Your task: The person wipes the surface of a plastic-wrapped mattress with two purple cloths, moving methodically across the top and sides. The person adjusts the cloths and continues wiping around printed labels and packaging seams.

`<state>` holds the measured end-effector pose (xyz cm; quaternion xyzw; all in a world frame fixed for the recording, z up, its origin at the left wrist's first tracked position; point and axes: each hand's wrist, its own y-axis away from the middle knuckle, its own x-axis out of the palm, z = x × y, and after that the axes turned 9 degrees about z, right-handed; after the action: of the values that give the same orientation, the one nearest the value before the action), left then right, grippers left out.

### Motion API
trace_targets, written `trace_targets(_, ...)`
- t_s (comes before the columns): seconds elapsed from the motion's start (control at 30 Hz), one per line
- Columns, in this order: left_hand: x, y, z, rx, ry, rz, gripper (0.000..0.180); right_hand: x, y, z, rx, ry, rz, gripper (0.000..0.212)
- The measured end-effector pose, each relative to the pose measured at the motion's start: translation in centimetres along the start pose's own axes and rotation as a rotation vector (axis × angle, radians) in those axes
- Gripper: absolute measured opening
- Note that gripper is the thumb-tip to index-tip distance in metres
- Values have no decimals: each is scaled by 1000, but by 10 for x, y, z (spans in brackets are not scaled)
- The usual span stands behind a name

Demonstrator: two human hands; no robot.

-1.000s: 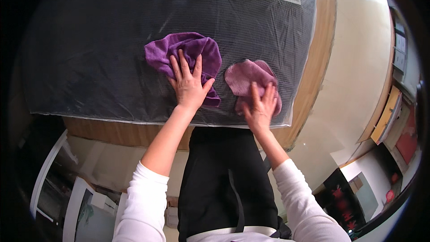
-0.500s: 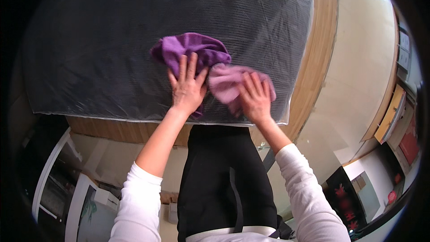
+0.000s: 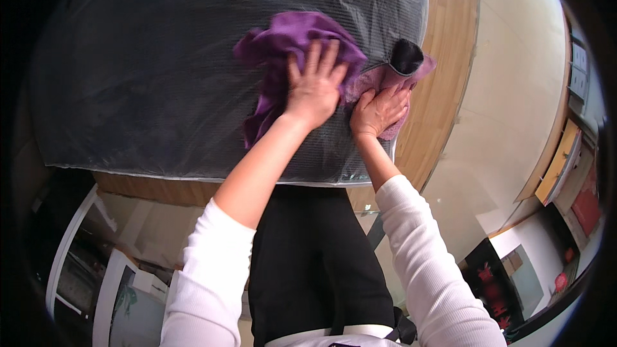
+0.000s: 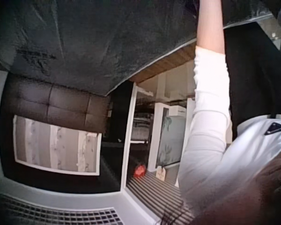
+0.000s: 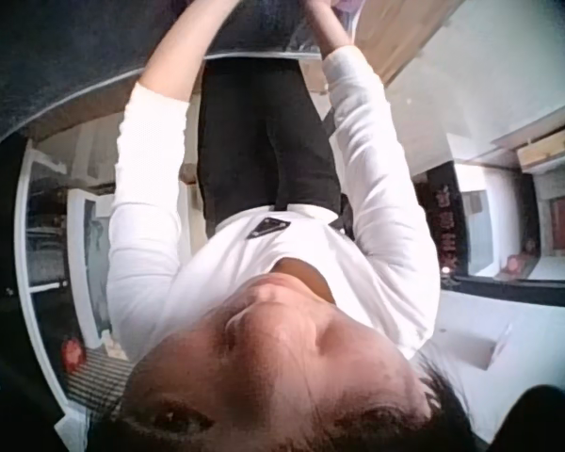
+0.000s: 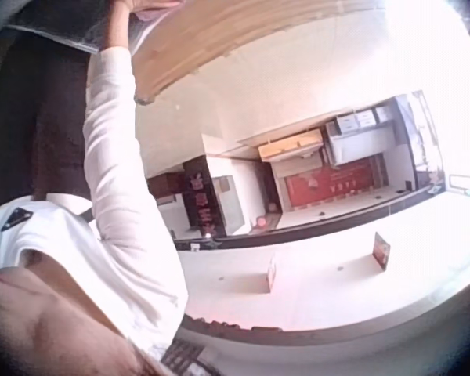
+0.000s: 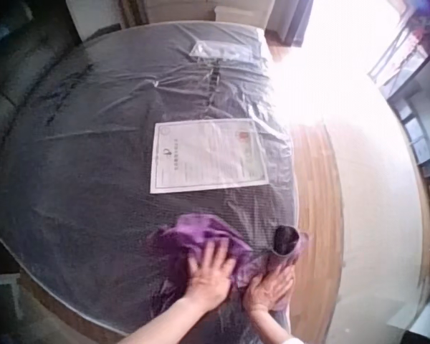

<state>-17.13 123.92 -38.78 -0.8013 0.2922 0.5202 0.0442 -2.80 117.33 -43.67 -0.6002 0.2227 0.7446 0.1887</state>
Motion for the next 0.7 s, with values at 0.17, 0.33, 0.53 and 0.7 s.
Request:
trace_targets(0.17,3,-51,-18,248,-23,43,48,-5,-1,2,8,7,23,76)
trace_targets(0.33,-4,-43,27,-3,-123,-75,48,-5,0,2,7,22,10,75)
trace_targets(0.53,-40,1,117,-247,-256,-200,55,1,3,-4,1,12,6,75)
trace_targets(0.7,-34,68,128,-293,-228,-202,52,11,1,-12,-25,76,-28,71)
